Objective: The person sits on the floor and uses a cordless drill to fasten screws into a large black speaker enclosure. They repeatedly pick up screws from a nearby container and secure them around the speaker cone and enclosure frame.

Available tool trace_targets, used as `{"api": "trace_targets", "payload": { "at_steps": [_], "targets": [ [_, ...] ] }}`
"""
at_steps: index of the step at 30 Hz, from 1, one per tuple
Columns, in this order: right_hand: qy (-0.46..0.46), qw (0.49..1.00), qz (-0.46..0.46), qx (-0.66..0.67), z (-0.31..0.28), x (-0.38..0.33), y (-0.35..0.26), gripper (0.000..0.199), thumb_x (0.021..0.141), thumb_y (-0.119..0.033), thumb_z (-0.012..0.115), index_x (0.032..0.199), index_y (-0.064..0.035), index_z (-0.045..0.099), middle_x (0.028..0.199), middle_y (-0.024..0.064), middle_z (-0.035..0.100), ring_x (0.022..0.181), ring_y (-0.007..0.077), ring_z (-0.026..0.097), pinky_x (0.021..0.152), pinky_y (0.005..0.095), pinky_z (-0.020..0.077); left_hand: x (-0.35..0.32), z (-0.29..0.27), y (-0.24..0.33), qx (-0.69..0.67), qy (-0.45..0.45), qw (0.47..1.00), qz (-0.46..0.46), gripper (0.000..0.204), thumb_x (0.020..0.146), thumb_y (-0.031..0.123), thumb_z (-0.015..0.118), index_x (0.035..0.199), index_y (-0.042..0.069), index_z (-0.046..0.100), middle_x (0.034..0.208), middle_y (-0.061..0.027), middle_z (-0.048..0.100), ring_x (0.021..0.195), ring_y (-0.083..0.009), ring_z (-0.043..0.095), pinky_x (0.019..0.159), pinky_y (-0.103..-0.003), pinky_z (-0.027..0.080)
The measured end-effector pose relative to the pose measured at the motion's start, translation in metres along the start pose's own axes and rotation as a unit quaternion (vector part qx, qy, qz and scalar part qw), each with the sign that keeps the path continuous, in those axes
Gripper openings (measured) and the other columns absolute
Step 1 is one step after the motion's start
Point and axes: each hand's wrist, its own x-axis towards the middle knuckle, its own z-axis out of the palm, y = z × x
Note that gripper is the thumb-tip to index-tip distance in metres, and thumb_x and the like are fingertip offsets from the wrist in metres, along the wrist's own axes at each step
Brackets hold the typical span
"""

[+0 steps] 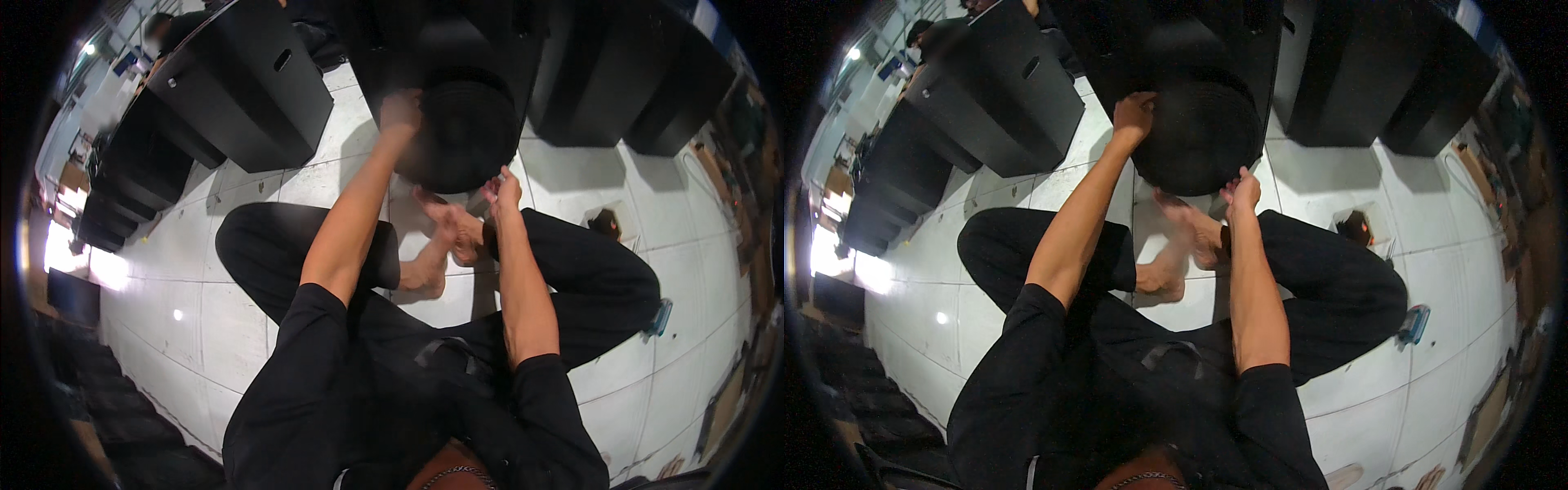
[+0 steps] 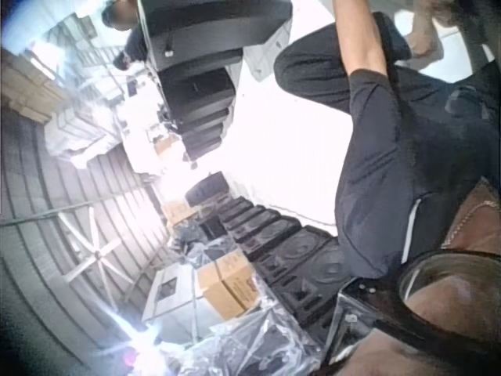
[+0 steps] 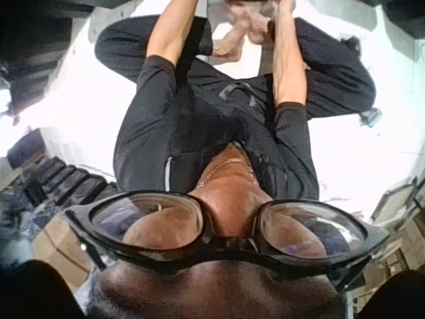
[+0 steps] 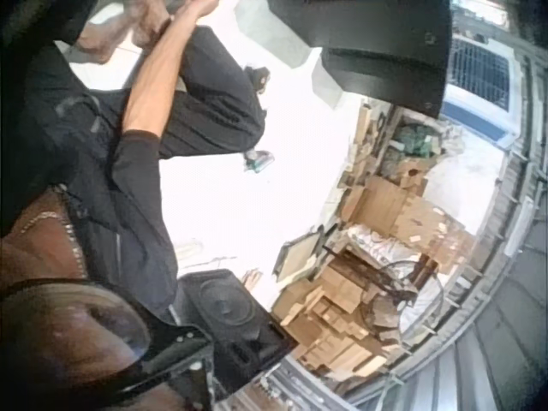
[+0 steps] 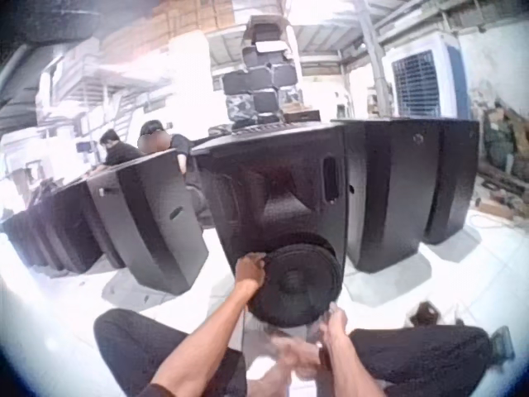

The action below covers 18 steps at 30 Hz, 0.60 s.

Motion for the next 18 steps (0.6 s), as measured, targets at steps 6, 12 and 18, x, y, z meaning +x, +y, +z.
{"api": "trace_targets", "payload": {
  "at_steps": [6,12,18],
  "targets": [
    [0.087,0.995,-0.038,0.029,-0.014,0.044,-0.007,0.038,0.087,-0.03,0.058,0.115,-0.0038,0.057,0.103,0.0104,0.058,0.08,0.0207,0.055,0.071,0.0379,0.0434,0.004,-0.001,0.005,-0.06,0.049,0.996,0.045,0.023,0.082,0.012,0.058,0.099,0.011,0.073,0.103,-0.0143,0.068,0.093,-0.0329,0.066,0.085,-0.039,0.052],
    [0.194,0.978,-0.032,0.075,-0.013,0.075,0.0,0.038,0.09,-0.034,0.053,0.112,-0.0036,0.056,0.097,0.009,0.061,0.074,0.0184,0.054,0.058,0.0289,0.0392,-0.012,-0.004,0.017,-0.089,0.077,0.993,0.03,0.017,0.082,0.011,0.063,0.094,0.002,0.071,0.093,-0.0181,0.068,0.088,-0.0355,0.065,0.08,-0.039,0.05],
    [0.315,0.949,0.001,-0.021,0.007,0.063,0.019,0.046,0.091,-0.037,0.051,0.096,0.0056,0.068,0.086,0.0169,0.067,0.079,0.0285,0.062,0.075,0.038,0.0476,-0.032,0.015,0.032,-0.148,0.12,0.981,-0.028,0.019,0.088,0.017,0.065,0.1,0.002,0.068,0.091,-0.0115,0.062,0.085,-0.0249,0.058,0.081,-0.034,0.044]
  ]
}}
